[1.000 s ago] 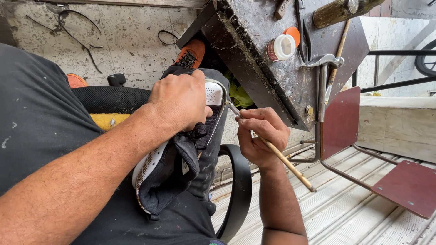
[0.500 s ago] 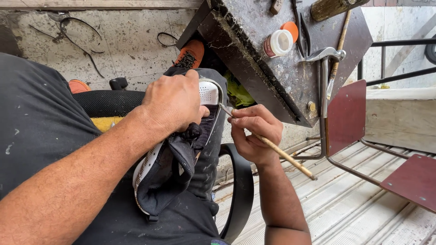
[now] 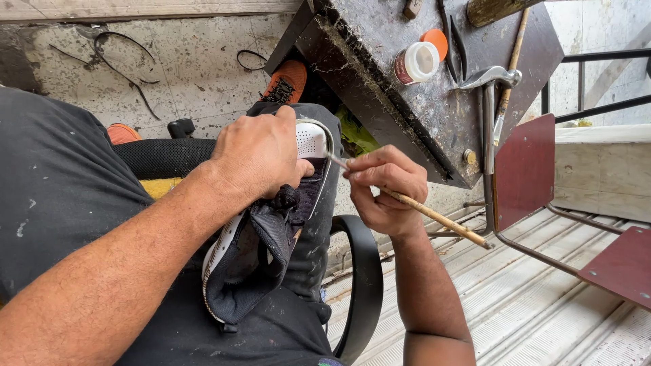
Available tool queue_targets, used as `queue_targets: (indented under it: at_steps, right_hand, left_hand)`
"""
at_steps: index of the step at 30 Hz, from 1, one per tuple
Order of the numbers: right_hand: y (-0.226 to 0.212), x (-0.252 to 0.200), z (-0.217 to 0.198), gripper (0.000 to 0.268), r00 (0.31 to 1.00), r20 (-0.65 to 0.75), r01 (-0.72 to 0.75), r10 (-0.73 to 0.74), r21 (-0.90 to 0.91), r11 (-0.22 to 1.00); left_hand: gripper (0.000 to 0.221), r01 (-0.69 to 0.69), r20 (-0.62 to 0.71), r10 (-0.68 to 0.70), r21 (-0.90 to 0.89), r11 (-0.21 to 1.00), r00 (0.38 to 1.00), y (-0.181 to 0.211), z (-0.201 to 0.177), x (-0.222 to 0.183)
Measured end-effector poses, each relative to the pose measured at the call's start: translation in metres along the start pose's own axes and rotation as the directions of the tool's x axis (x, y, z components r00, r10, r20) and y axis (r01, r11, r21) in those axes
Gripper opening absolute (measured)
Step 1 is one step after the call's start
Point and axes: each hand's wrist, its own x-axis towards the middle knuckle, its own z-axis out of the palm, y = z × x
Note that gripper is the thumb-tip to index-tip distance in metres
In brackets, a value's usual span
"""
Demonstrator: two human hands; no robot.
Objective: Applying adhesive to the edges of a shoe using a brush at a workbench
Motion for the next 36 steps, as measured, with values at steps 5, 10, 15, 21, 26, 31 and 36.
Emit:
queue_targets:
  at_steps: [5,10,15,21,26,31,36]
  right_hand:
    - [0.000,-0.002,0.000,0.018,1.000,-0.011,0.002,-0.002,-0.027,1.000]
    - [-0.002,0.003,0.002,0.019,1.000,0.015,-0.026,0.026,-0.013,1.000]
    - [0.008,0.004,0.019,0.018,0.982,-0.096,0.152,-0.163,-0.112,0.982]
    - [0.012,0.001,0.010,0.020,0.981,-0.049,0.184,-0.189,-0.089,0.979]
    - [0.021,0.013,0.009,0.018,0.984,-0.011,0.180,-0.180,-0.021,0.983]
    - [0.029,0.030,0.009,0.017,0.985,0.081,0.152,-0.155,0.043,0.987]
    - [0.033,0.051,0.007,0.014,0.967,0.203,0.100,-0.154,0.253,0.962]
  left_hand:
    - [0.061,-0.014,0.007,0.014,-0.002,1.000,1.000,-0.002,0.002,0.002]
    - [0.060,-0.001,-0.007,0.001,0.011,1.000,1.000,-0.002,0.001,0.000]
    - [0.059,0.008,0.017,-0.009,0.025,1.000,1.000,0.000,0.001,0.002]
    - [0.060,0.018,0.027,-0.018,0.004,1.000,0.999,0.001,0.000,0.001]
    - [0.060,-0.006,0.011,0.006,0.011,1.000,1.000,-0.003,0.005,0.002]
    - [0.060,-0.026,0.007,0.026,0.003,1.000,1.000,-0.007,0.006,0.003]
    - [0.057,-0.046,-0.039,0.045,-0.014,0.999,0.998,-0.010,0.009,0.002]
